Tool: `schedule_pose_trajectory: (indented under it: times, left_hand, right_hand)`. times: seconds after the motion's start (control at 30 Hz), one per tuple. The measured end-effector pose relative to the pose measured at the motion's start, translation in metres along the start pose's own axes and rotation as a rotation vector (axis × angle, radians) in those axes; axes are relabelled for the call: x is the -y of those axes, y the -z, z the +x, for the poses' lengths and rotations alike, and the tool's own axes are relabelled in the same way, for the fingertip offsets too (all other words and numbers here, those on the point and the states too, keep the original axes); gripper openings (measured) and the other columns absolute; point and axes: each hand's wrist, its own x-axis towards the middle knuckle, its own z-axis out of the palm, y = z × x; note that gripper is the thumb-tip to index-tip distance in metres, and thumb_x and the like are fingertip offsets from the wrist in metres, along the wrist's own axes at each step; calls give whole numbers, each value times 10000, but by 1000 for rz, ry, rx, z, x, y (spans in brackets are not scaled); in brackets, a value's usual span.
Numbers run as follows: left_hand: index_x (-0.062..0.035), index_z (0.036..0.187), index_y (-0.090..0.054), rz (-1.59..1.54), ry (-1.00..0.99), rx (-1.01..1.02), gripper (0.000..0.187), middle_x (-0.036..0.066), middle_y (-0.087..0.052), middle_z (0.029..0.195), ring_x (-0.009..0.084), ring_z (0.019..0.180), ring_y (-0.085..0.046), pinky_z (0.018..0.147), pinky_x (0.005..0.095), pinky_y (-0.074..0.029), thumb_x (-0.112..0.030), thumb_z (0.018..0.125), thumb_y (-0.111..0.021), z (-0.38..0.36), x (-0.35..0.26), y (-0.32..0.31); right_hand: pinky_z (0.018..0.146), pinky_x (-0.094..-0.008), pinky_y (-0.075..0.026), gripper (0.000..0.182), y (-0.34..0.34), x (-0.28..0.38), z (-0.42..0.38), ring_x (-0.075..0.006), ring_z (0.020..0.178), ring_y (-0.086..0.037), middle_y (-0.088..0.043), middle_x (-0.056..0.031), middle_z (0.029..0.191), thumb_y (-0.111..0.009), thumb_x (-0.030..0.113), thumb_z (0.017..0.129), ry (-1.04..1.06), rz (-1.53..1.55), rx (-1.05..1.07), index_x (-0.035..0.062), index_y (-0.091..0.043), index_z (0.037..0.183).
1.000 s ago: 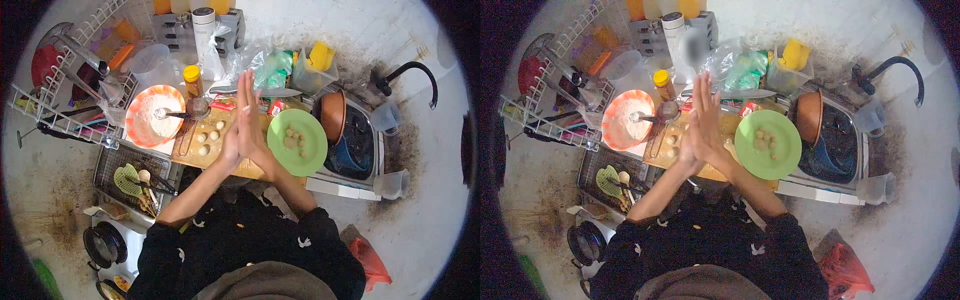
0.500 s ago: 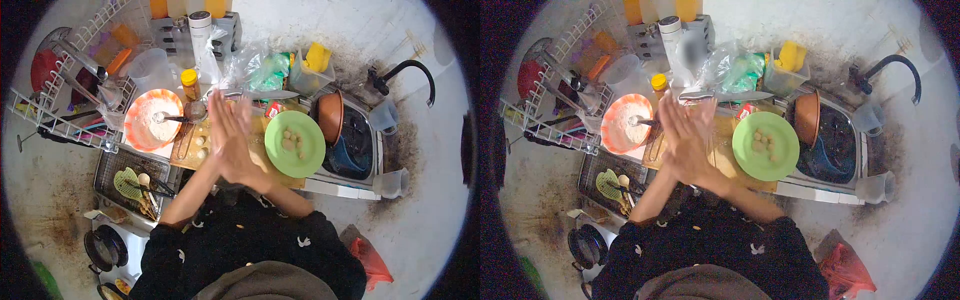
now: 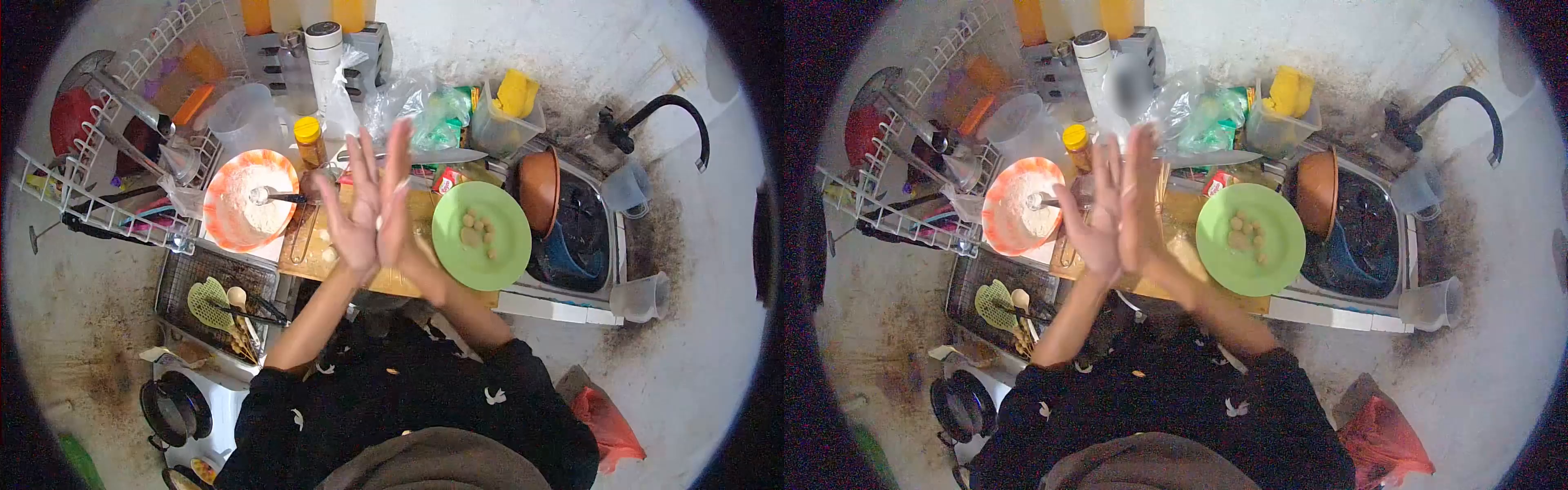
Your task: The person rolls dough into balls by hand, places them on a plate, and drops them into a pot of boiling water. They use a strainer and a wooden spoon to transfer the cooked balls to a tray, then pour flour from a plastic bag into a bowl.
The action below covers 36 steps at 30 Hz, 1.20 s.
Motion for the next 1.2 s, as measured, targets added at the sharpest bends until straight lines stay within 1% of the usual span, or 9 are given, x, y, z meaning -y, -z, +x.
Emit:
schedule_pose_trajectory:
  times: [0.17, 0.23, 0.37, 0.5, 0.63, 0.8, 1.03, 1.17, 1.2]
  left_hand:
    - [-60, 1350, -99, 415, 85, 14, 690, 67, -124, 1403, 191, 1297, -87, 1052, 344, -45, -545, 862, -152, 2, 15, 22]
    - [-115, 1356, -3, 310, 67, 181, 682, 29, -17, 1418, 162, 1301, -16, 1053, 324, -10, -562, 854, -114, 9, 12, 26]
    - [-113, 1355, 5, 19, 160, 64, 737, 30, -7, 1418, 171, 1303, -18, 1054, 328, -19, -605, 828, -153, 5, 2, 21]
    - [-48, 1348, -57, 617, 269, -85, 727, 89, -125, 1401, 206, 1298, -92, 1054, 321, -71, -548, 847, -219, -13, 13, 20]
    - [-30, 1328, -167, 277, 118, -83, 674, 96, -217, 1369, 202, 1273, -190, 1040, 311, -143, -495, 857, -294, 7, 17, 35]
    - [-39, 1294, -270, -116, 319, -185, 715, 85, -272, 1346, 211, 1231, -261, 1017, 334, -186, -585, 833, -237, 2, 4, 25]
    - [-81, 1314, -262, 203, 393, -155, 676, 58, -348, 1302, 194, 1180, -349, 995, 304, -239, -568, 846, -249, -8, 9, 27]
    - [-55, 1344, -139, 54, 225, -41, 680, 87, -183, 1388, 179, 1275, -182, 1036, 320, -142, -536, 865, -197, -4, -1, 23]
    - [-47, 1332, -179, 365, 231, -121, 587, 92, -220, 1372, 176, 1261, -215, 1031, 316, -164, -439, 900, -242, -12, 3, 27]
  right_hand:
    - [1024, -426, 48, 748, -3, 7, 11, -329, 1291, 55, 31, -210, 1392, -409, 331, 836, -23, -216, -101, 3, 42, 1334]
    - [1014, -458, 59, 730, -7, 6, -2, -353, 1287, 51, 28, -228, 1386, -311, 425, 852, -49, -223, 4, -14, 23, 1331]
    - [983, -515, 94, 792, -5, -27, -12, -346, 1288, 59, 41, -206, 1392, -70, 586, 810, 7, -273, -38, -3, -18, 1337]
    - [1007, -448, 92, 803, 1, -16, 3, -309, 1287, 103, 79, -189, 1393, -17, 602, 801, -64, -260, 23, 2, 35, 1332]
    - [1023, -418, 63, 793, -8, 1, -20, -281, 1293, 90, 70, -168, 1400, -52, 594, 812, 29, -131, 112, 3, 30, 1334]
    - [1021, -422, 65, 810, 3, -27, -12, -295, 1293, 73, 54, -186, 1397, -80, 604, 809, -4, -9, -28, -5, 17, 1333]
    - [1016, -423, 80, 776, -4, -15, -9, -292, 1294, 74, 58, -178, 1399, -61, 578, 822, -17, 24, -5, 0, 20, 1334]
    - [1002, -427, 126, 755, -6, -18, -26, -276, 1287, 118, 89, -148, 1401, 20, 565, 819, 34, -205, 133, 9, 58, 1329]
    - [1000, -442, 119, 741, -6, -33, -26, -284, 1290, 102, 74, -159, 1401, 11, 551, 828, -28, -243, 54, 7, 50, 1330]
